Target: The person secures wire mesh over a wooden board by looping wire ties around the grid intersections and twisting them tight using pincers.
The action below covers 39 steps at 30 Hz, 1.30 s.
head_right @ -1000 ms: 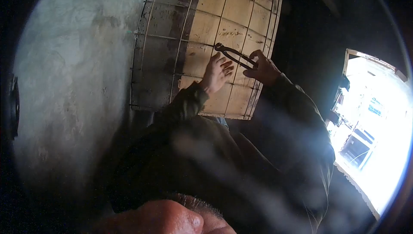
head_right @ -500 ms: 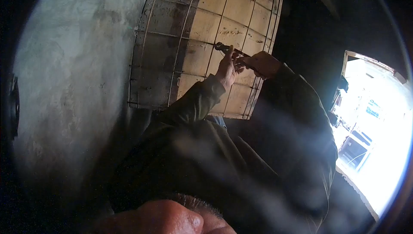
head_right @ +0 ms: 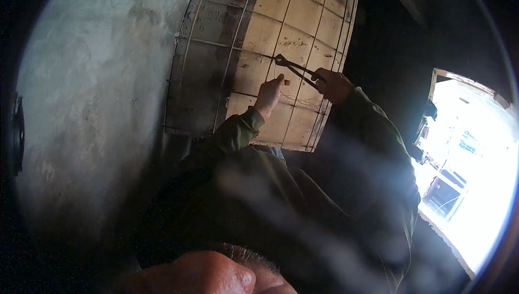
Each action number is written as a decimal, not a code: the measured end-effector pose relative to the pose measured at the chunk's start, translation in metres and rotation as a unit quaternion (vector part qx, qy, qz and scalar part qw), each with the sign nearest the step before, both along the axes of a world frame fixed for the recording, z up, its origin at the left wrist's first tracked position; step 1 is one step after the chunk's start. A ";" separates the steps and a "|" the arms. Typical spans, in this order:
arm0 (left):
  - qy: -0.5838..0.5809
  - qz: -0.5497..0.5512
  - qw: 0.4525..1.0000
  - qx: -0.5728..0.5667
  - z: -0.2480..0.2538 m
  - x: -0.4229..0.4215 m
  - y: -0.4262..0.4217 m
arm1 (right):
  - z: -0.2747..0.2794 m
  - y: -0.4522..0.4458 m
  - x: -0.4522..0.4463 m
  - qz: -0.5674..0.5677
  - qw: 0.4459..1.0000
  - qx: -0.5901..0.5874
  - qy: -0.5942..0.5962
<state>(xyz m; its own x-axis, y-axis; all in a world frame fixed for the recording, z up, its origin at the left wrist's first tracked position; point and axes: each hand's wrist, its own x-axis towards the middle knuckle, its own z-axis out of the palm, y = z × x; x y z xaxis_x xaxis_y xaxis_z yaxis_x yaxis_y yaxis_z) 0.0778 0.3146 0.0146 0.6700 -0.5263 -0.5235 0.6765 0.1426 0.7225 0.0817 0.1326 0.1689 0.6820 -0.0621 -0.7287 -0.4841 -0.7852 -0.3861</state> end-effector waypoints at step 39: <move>0.306 0.167 0.892 -0.286 0.011 0.012 -0.072 | -0.010 -0.026 0.017 0.211 0.969 -0.097 -0.083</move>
<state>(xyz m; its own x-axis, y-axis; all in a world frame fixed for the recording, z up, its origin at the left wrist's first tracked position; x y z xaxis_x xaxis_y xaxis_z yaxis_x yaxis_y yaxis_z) 0.0897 0.2428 0.0258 0.5200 -0.6490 -0.5554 0.7699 0.6377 -0.0243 0.0986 0.1062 0.1586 0.7831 0.1225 -0.6097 -0.0478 -0.9657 -0.2554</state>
